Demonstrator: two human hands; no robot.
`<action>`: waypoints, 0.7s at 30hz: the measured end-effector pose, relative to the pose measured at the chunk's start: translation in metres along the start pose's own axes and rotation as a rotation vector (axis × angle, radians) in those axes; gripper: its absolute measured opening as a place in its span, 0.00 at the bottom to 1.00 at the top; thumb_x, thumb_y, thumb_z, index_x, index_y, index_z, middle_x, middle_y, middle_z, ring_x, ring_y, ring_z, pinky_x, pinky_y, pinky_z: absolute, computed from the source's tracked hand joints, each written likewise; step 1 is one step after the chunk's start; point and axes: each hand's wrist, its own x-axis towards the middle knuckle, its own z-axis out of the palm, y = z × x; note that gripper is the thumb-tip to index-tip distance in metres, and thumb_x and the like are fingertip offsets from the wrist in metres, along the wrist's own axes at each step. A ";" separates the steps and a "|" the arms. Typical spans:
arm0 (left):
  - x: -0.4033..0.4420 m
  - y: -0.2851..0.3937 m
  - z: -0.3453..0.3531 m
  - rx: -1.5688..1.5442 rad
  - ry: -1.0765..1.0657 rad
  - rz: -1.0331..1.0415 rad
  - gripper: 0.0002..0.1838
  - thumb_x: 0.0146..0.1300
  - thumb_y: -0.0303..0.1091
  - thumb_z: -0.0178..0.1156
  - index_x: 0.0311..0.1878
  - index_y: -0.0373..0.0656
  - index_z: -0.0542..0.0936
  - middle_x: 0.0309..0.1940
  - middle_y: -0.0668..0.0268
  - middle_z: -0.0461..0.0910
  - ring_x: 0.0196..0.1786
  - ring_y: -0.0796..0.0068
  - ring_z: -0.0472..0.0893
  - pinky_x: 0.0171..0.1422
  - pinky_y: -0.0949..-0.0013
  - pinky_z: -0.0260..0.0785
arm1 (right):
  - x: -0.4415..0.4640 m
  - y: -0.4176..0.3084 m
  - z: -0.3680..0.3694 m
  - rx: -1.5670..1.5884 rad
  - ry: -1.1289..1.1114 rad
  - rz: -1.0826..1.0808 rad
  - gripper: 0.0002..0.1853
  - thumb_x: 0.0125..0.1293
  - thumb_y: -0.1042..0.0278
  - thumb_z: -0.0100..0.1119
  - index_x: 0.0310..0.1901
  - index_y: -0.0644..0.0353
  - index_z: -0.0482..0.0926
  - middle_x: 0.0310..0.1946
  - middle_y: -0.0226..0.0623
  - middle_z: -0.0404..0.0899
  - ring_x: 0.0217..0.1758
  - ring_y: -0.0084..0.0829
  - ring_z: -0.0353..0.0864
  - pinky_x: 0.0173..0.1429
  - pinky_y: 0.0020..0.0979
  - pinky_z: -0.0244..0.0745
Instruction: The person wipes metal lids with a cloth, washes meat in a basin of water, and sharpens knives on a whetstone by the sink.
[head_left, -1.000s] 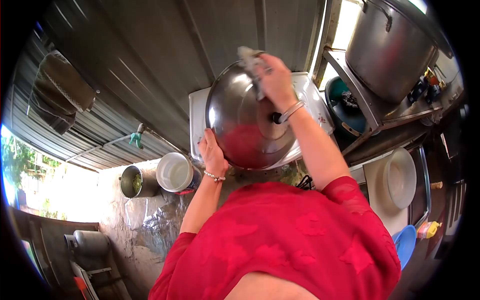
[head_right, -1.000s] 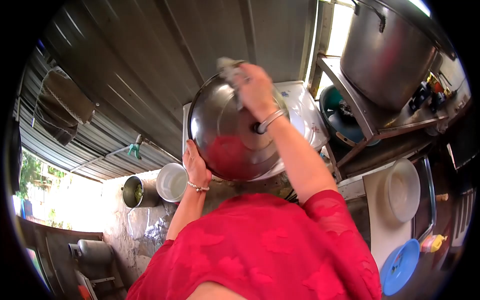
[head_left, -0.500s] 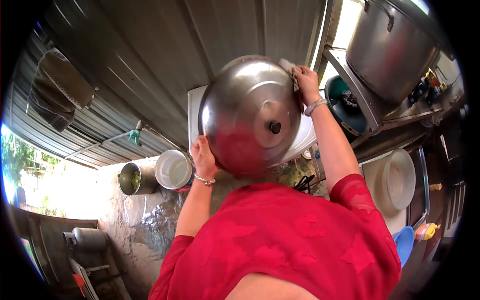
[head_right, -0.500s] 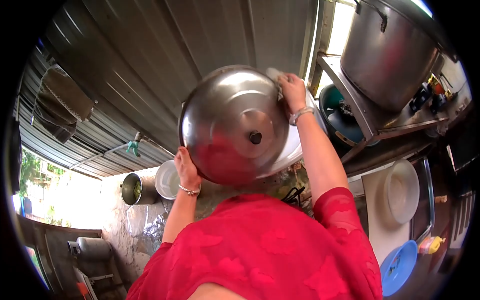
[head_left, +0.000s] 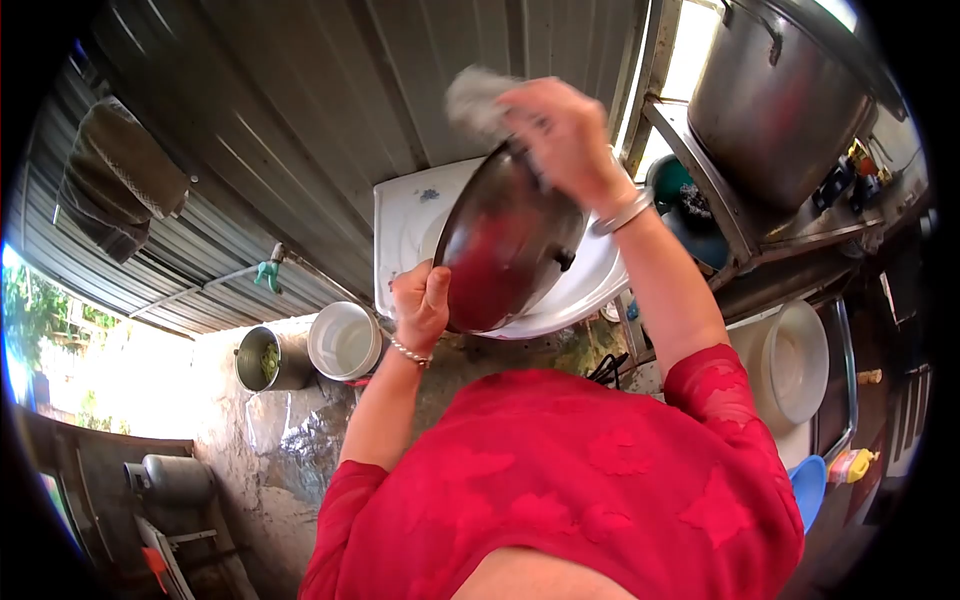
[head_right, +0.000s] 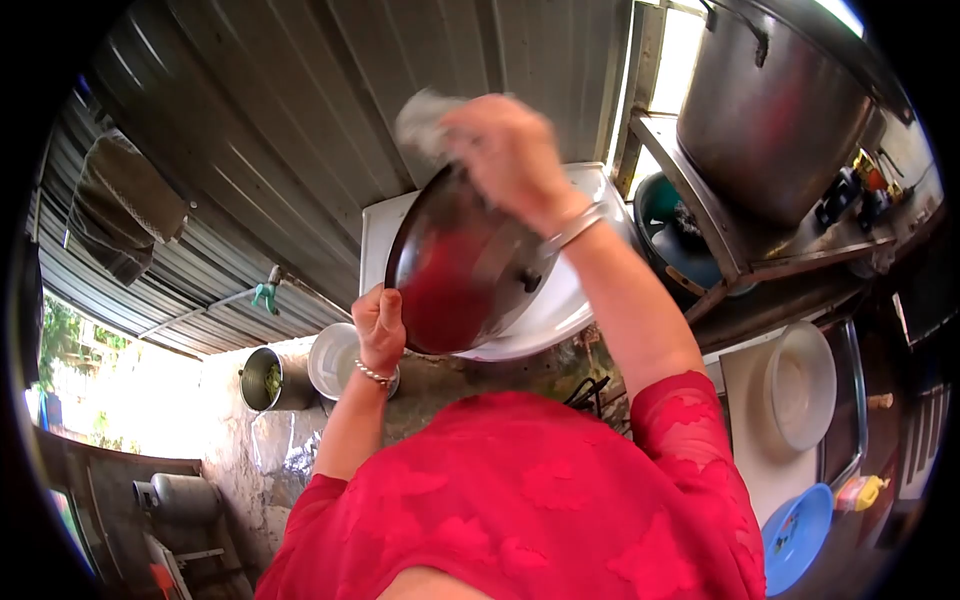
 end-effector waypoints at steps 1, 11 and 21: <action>-0.002 -0.006 0.009 -0.090 0.045 -0.055 0.23 0.66 0.42 0.51 0.19 0.38 0.65 0.14 0.74 0.59 0.21 0.82 0.58 0.23 0.71 0.51 | -0.004 -0.019 0.008 -0.130 0.039 -0.139 0.11 0.50 0.77 0.62 0.37 0.59 0.81 0.38 0.42 0.79 0.43 0.41 0.78 0.47 0.33 0.75; 0.007 0.014 -0.010 -0.745 0.378 -0.321 0.20 0.68 0.47 0.49 0.28 0.40 0.72 0.25 0.73 0.72 0.28 0.83 0.68 0.31 0.76 0.61 | -0.010 0.006 -0.019 0.064 0.226 -0.057 0.12 0.54 0.79 0.58 0.41 0.62 0.78 0.42 0.44 0.77 0.46 0.41 0.78 0.49 0.32 0.74; 0.013 0.017 -0.017 -0.998 0.398 -0.444 0.25 0.69 0.50 0.44 0.53 0.35 0.70 0.47 0.61 0.76 0.47 0.68 0.76 0.52 0.66 0.69 | -0.114 0.044 -0.009 0.405 0.326 0.604 0.13 0.54 0.80 0.59 0.43 0.62 0.79 0.42 0.42 0.78 0.46 0.34 0.77 0.53 0.28 0.69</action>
